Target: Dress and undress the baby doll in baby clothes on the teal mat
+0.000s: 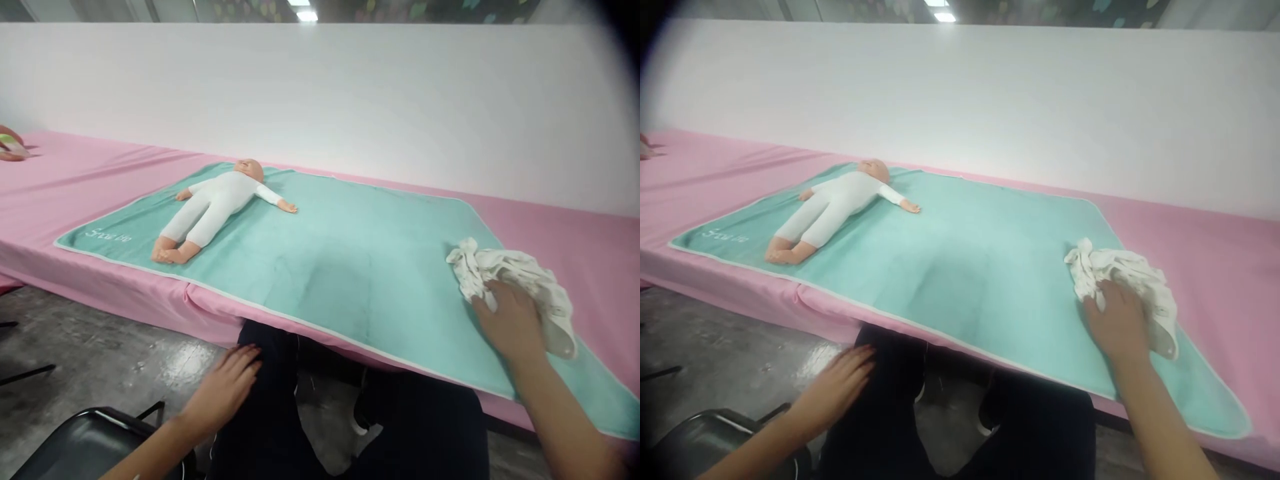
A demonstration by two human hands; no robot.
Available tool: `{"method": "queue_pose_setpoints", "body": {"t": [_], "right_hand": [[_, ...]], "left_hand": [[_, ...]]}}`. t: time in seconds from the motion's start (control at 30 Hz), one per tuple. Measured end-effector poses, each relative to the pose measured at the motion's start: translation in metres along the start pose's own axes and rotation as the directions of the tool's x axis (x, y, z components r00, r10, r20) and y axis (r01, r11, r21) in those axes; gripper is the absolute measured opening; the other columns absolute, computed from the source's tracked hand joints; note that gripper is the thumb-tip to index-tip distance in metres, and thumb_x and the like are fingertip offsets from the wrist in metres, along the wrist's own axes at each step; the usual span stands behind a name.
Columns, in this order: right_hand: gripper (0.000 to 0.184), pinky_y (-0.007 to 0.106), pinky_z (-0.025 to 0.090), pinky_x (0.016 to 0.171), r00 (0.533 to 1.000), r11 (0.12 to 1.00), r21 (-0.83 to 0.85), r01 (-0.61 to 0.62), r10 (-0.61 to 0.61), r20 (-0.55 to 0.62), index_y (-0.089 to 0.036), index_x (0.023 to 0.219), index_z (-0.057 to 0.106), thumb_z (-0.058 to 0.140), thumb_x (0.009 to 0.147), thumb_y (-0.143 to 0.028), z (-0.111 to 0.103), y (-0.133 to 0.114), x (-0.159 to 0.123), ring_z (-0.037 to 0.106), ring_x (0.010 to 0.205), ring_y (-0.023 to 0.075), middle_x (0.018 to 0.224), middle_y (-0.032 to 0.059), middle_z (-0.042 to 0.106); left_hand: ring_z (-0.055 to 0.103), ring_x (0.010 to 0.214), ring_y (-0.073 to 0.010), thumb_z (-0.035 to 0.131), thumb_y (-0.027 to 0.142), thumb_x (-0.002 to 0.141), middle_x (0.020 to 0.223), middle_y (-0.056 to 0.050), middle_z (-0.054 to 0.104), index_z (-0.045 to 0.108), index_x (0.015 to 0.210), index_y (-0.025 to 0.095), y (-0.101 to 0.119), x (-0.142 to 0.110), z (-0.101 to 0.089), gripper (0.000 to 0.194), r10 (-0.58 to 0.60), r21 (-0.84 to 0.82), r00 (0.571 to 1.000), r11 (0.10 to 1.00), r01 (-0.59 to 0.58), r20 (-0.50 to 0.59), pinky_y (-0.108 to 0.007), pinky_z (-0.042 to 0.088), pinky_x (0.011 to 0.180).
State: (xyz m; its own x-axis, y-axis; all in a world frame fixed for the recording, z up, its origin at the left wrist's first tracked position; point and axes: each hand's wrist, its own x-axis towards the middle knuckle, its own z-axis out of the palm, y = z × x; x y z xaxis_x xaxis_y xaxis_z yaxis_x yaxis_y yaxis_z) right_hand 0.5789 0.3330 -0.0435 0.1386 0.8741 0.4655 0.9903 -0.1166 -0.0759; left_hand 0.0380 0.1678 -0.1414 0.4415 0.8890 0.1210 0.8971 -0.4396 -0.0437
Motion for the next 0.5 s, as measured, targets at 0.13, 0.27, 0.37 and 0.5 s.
{"method": "queue_pose_setpoints", "body": {"t": [0.13, 0.27, 0.37, 0.5], "right_hand": [[0.040, 0.037, 0.030, 0.100, 0.998, 0.994, 0.092, -0.062, 0.060, 0.027, -0.020, 0.113, 0.050, 0.039, 0.082, -0.041, -0.005, -0.001, 0.001, 0.041, 0.118, 0.0260, 0.124, 0.0099, 0.051], [0.038, 0.039, 0.030, 0.101, 0.997, 0.986, 0.150, -0.077, 0.072, 0.039, -0.018, 0.111, 0.051, 0.041, 0.081, -0.039, -0.006, 0.002, 0.003, 0.042, 0.117, 0.0263, 0.121, 0.0098, 0.051], [0.035, 0.039, 0.031, 0.101, 0.997, 0.981, 0.181, -0.073, 0.069, 0.030, -0.020, 0.109, 0.051, 0.043, 0.080, -0.038, -0.005, 0.005, 0.003, 0.043, 0.115, 0.0257, 0.119, 0.0080, 0.053], [0.033, 0.039, 0.031, 0.101, 0.998, 0.975, 0.214, -0.065, 0.064, 0.014, -0.020, 0.109, 0.051, 0.043, 0.081, -0.036, -0.005, 0.007, 0.002, 0.043, 0.115, 0.0247, 0.119, 0.0070, 0.053]], "left_hand": [[0.044, 0.118, -0.0212, 0.044, 0.036, 0.086, 0.114, -0.002, 0.061, 0.062, 0.106, 0.025, 0.040, 0.047, 0.020, 0.029, 0.211, -0.136, 0.971, 0.971, -0.195, 0.112, -0.048, 0.003, 0.110], [0.056, 0.098, -0.0273, 0.048, 0.039, 0.082, 0.089, -0.013, 0.068, 0.070, 0.091, 0.015, 0.060, 0.074, 0.049, 0.034, 0.311, -0.130, 0.852, 0.950, -0.283, 0.422, -0.052, 0.018, 0.103], [0.059, 0.092, -0.0334, 0.052, 0.029, 0.077, 0.086, -0.017, 0.068, 0.072, 0.081, 0.014, 0.082, 0.089, 0.080, 0.026, 0.321, -0.138, 0.665, 0.939, -0.314, 0.675, -0.054, 0.030, 0.090], [0.058, 0.092, -0.0383, 0.064, 0.012, 0.059, 0.081, -0.013, 0.068, 0.070, 0.066, 0.016, 0.113, 0.100, 0.120, 0.010, 0.180, -0.137, 0.404, 0.981, -0.134, 0.897, -0.057, 0.034, 0.081]]}}
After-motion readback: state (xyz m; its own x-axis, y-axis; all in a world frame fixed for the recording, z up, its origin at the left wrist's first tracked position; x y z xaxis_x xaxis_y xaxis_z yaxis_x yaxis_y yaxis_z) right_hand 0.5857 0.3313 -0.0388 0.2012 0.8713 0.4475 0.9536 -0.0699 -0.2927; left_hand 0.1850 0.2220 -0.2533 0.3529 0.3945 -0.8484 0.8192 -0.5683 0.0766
